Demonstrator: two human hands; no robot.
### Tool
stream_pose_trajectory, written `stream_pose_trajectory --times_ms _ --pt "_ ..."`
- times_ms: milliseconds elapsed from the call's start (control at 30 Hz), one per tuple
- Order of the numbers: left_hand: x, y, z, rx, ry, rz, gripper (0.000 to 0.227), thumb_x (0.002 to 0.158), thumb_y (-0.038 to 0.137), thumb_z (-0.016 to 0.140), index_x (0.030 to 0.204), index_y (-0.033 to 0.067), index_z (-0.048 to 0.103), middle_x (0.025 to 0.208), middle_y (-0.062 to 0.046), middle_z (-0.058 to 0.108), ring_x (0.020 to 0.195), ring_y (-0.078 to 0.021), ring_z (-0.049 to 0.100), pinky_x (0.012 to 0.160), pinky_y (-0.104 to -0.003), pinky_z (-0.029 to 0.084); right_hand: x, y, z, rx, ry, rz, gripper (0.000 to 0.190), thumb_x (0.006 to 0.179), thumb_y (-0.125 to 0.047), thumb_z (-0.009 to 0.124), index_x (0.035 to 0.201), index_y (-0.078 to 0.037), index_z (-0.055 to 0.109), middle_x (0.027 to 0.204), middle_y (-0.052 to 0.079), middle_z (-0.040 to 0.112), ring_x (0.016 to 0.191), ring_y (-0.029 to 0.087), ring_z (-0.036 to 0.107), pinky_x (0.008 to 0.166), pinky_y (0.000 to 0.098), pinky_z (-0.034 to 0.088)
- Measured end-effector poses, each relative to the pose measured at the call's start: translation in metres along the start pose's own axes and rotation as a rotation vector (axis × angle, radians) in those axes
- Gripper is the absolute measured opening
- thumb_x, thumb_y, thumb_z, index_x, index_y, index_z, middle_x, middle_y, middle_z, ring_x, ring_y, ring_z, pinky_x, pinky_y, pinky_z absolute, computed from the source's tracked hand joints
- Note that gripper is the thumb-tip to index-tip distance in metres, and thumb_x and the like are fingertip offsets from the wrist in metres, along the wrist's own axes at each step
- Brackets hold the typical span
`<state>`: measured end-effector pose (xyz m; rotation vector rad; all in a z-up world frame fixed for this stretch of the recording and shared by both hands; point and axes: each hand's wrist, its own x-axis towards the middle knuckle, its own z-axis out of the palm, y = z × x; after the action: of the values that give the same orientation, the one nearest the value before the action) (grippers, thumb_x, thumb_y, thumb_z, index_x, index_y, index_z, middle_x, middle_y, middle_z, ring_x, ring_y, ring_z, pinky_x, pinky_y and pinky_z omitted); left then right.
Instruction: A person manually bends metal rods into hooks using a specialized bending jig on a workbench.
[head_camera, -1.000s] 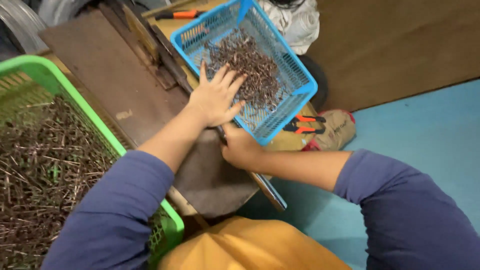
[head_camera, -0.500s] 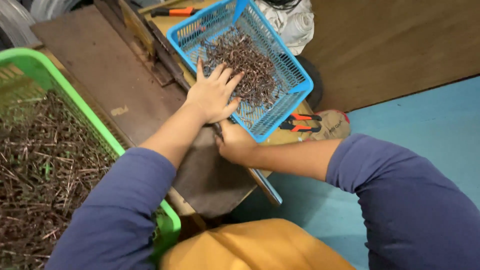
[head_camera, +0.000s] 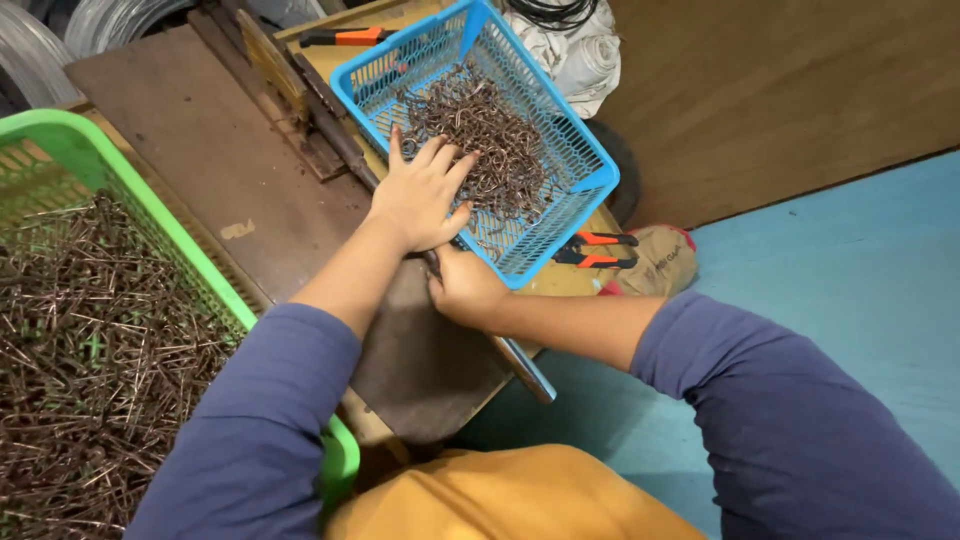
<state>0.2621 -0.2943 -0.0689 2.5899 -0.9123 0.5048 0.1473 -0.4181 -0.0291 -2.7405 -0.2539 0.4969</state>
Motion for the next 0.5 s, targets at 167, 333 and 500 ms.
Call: stream_pose_trajectory --times_ms 167,333,500 --pt "0.002 0.002 -0.012 0.002 -0.087 -0.016 0.077 0.093 0.06 0.038 0.16 0.0231 0.049 0.141 -0.008 0.057 0.15 -0.0279 0.044 0.119 -0.082 0.018 -0.005 -0.005 -0.006 0.051 0.005 -0.026 0.032 0.098 -0.021 0.054 0.125 -0.003 0.056 0.1 0.025 0.079 0.101 0.049 0.076 0.086 0.0608 0.062" --pt "-0.003 -0.001 -0.006 0.026 -0.007 0.025 0.079 0.094 0.067 0.038 0.157 0.0198 0.052 0.136 -0.009 0.058 0.146 -0.0276 0.047 0.117 -0.077 0.025 -0.006 -0.009 -0.009 0.052 -0.004 -0.036 0.035 0.097 -0.018 0.054 0.127 0.0 0.055 0.101 0.028 0.078 0.102 0.052 0.075 0.088 0.062 0.061" --pt "-0.007 -0.003 -0.019 -0.076 0.032 0.048 0.076 0.102 0.07 0.036 0.155 0.0182 0.054 0.141 -0.011 0.057 0.147 -0.0321 0.045 0.117 -0.079 0.024 -0.006 -0.011 -0.01 0.036 -0.003 -0.027 0.042 0.099 -0.021 0.058 0.133 0.003 0.054 0.104 0.029 0.078 0.104 0.053 0.075 0.089 0.0632 0.061"
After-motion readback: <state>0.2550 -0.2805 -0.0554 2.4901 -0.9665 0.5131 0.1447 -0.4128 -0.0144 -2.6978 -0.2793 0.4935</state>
